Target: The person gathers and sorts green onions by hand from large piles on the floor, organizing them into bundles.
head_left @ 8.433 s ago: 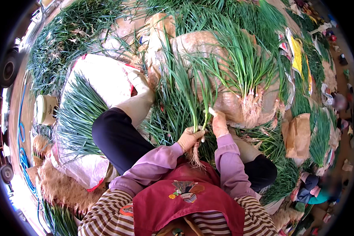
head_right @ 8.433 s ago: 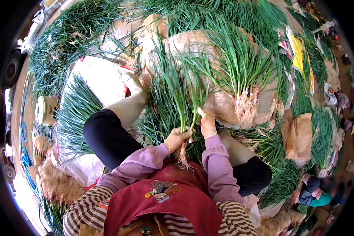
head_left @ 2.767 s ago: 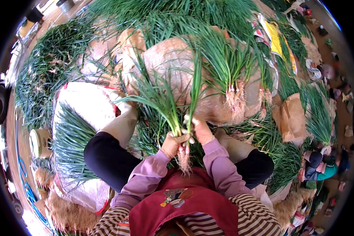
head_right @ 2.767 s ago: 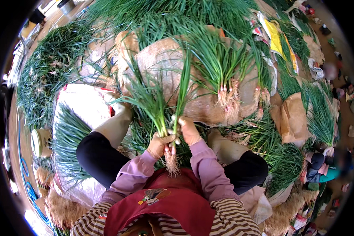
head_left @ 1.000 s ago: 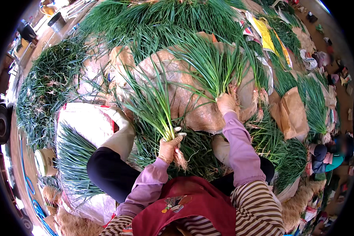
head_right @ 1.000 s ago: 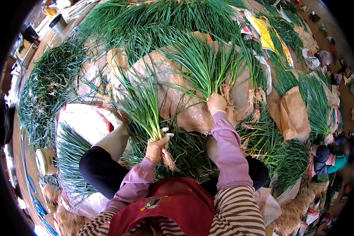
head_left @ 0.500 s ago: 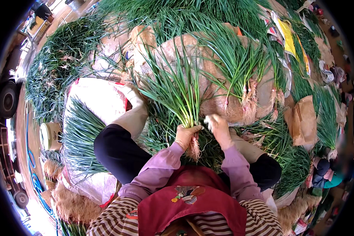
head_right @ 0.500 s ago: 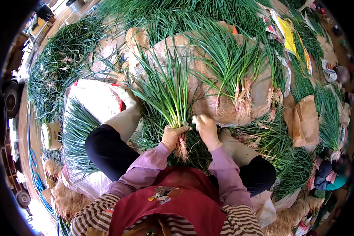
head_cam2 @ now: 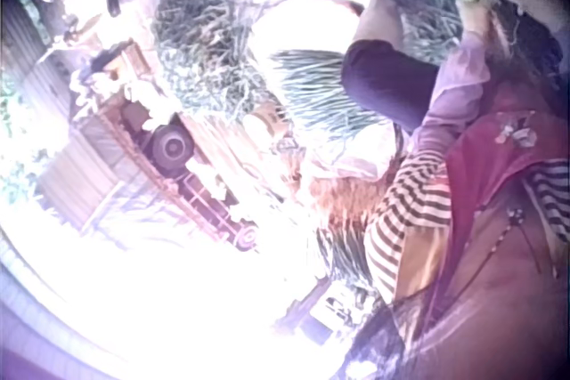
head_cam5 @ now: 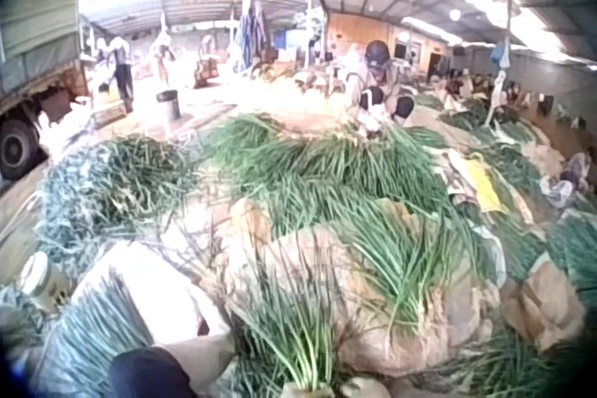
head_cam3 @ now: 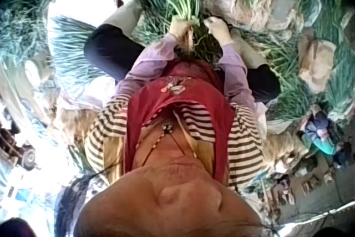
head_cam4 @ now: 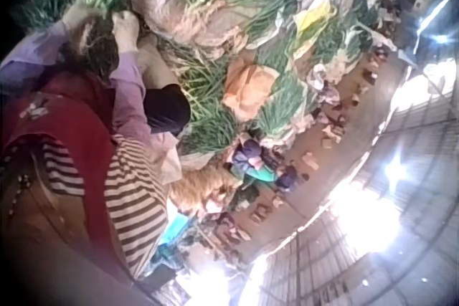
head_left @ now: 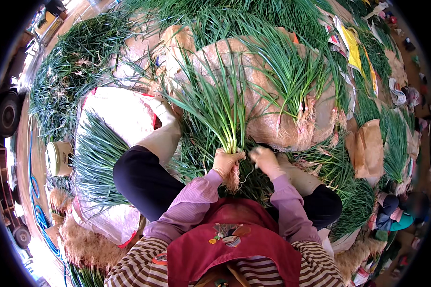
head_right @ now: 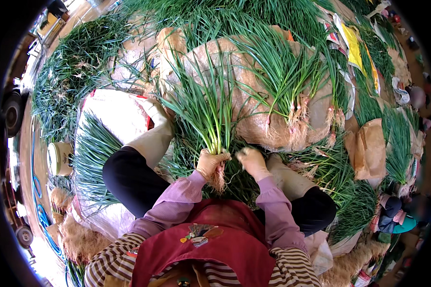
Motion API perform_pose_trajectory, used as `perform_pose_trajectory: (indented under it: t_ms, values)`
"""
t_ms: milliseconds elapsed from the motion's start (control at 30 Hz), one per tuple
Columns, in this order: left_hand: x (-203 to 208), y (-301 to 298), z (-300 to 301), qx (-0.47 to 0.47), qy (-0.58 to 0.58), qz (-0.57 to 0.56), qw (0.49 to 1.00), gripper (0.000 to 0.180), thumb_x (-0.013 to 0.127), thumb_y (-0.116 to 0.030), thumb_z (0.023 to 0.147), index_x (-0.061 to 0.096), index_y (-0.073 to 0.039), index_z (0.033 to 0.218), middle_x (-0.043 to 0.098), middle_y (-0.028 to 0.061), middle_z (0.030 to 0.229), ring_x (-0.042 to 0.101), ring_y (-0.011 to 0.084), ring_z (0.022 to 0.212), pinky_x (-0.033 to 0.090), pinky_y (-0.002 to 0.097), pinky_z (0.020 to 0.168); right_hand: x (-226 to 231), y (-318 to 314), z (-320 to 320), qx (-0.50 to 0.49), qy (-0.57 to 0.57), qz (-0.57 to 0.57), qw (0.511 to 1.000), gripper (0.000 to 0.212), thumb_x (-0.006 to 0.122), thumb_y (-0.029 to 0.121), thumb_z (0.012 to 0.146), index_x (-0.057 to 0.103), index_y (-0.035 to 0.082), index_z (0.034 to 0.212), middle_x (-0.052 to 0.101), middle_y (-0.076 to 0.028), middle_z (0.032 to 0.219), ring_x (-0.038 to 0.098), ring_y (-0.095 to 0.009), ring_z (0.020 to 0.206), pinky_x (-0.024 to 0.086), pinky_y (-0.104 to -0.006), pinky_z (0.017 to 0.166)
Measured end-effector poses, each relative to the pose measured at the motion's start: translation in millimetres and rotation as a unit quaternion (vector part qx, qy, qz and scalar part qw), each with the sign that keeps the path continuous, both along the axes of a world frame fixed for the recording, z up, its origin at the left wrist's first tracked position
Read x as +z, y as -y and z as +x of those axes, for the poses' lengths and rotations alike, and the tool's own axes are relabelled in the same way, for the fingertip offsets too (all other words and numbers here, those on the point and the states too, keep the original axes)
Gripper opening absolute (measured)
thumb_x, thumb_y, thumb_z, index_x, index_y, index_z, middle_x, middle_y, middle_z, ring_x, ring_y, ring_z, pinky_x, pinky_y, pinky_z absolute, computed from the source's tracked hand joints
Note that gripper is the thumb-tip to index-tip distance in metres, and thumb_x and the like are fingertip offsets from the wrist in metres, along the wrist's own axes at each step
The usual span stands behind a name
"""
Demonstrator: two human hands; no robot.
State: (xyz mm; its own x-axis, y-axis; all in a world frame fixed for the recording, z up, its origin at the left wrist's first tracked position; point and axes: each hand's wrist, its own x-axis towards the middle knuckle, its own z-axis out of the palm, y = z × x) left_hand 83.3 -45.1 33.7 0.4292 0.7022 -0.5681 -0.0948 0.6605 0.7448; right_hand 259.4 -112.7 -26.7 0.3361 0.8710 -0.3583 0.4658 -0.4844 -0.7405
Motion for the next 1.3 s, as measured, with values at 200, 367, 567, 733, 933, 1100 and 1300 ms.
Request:
perform_pose_trajectory:
  t_ms: [200, 367, 567, 733, 933, 1100, 1300]
  values:
    - [-6, 2, 3, -0.022, -0.073, 0.024, 0.997, 0.012, 0.071, -0.007, 0.073, 0.061, -0.001, 0.070, 0.058, 0.0052, 0.055, 0.047, 0.0093, 0.034, 0.035, 0.0223, 0.033, 83, -37, -35, 0.127, 0.195, 0.068, 0.970, 0.025, 0.059, 0.028, 0.082, 0.058, 0.003, 0.077, 0.061, -0.020, 0.075, 0.059, -0.038, 0.070, 0.047, -0.0444, 0.063]
    - [6, 2, 6, 0.062, 0.053, -0.029, 0.996, 0.011, 0.067, -0.005, 0.080, 0.058, 0.000, 0.080, 0.058, 0.0062, 0.060, 0.047, 0.0098, 0.036, 0.041, 0.0234, 0.034, 55, -23, -21, -0.035, 0.214, 0.021, 0.976, 0.023, 0.057, 0.025, 0.083, 0.058, 0.002, 0.079, 0.061, -0.023, 0.084, 0.059, -0.041, 0.077, 0.046, -0.0468, 0.068]
    - [10, 0, 9, 0.066, 0.062, 0.022, 0.996, 0.013, 0.067, -0.010, 0.082, 0.059, -0.003, 0.090, 0.057, 0.0026, 0.060, 0.045, 0.0077, 0.036, 0.037, 0.0202, 0.035, 75, -45, 50, -0.016, 0.194, -0.033, 0.980, 0.031, 0.062, 0.027, 0.085, 0.063, 0.003, 0.104, 0.066, -0.012, 0.094, 0.063, -0.023, 0.083, 0.049, -0.0339, 0.077]
    - [23, -2, 14, -0.011, 0.058, -0.048, 0.997, 0.018, 0.067, -0.008, 0.081, 0.061, -0.005, 0.098, 0.052, 0.0013, 0.057, 0.042, 0.0077, 0.036, 0.037, 0.0219, 0.035, 30, -122, 150, -0.251, 0.052, 0.042, 0.966, 0.023, 0.063, 0.021, 0.085, 0.065, -0.001, 0.091, 0.060, -0.007, 0.068, 0.055, -0.013, 0.058, 0.040, -0.0288, 0.048]
    - [12, -3, 14, 0.038, 0.069, -0.041, 0.996, 0.022, 0.066, -0.007, 0.081, 0.061, -0.001, 0.102, 0.061, 0.0037, 0.068, 0.046, 0.0080, 0.042, 0.040, 0.0198, 0.040, 86, -96, 72, -0.214, -0.172, 0.023, 0.961, 0.016, 0.064, 0.017, 0.084, 0.067, 0.004, 0.091, 0.066, -0.011, 0.088, 0.061, -0.022, 0.084, 0.048, -0.0343, 0.076]
    - [13, 4, 14, -0.082, 0.070, -0.077, 0.991, 0.012, 0.061, -0.012, 0.086, 0.060, -0.001, 0.083, 0.064, 0.0096, 0.069, 0.052, 0.0134, 0.040, 0.037, 0.0225, 0.034, 104, -32, -22, -0.045, -0.166, 0.013, 0.985, 0.014, 0.062, 0.014, 0.084, 0.065, 0.001, 0.080, 0.062, -0.008, 0.063, 0.057, -0.015, 0.052, 0.046, -0.0261, 0.052]
    - [9, 14, 18, 0.053, 0.034, 0.017, 0.998, 0.011, 0.062, -0.012, 0.085, 0.061, -0.003, 0.079, 0.060, 0.0039, 0.060, 0.047, 0.0088, 0.037, 0.033, 0.0202, 0.033, 46, -29, -36, -0.200, -0.262, 0.148, 0.933, 0.016, 0.062, 0.010, 0.082, 0.060, -0.001, 0.070, 0.050, -0.001, 0.053, 0.045, -0.008, 0.047, 0.035, -0.0257, 0.045]
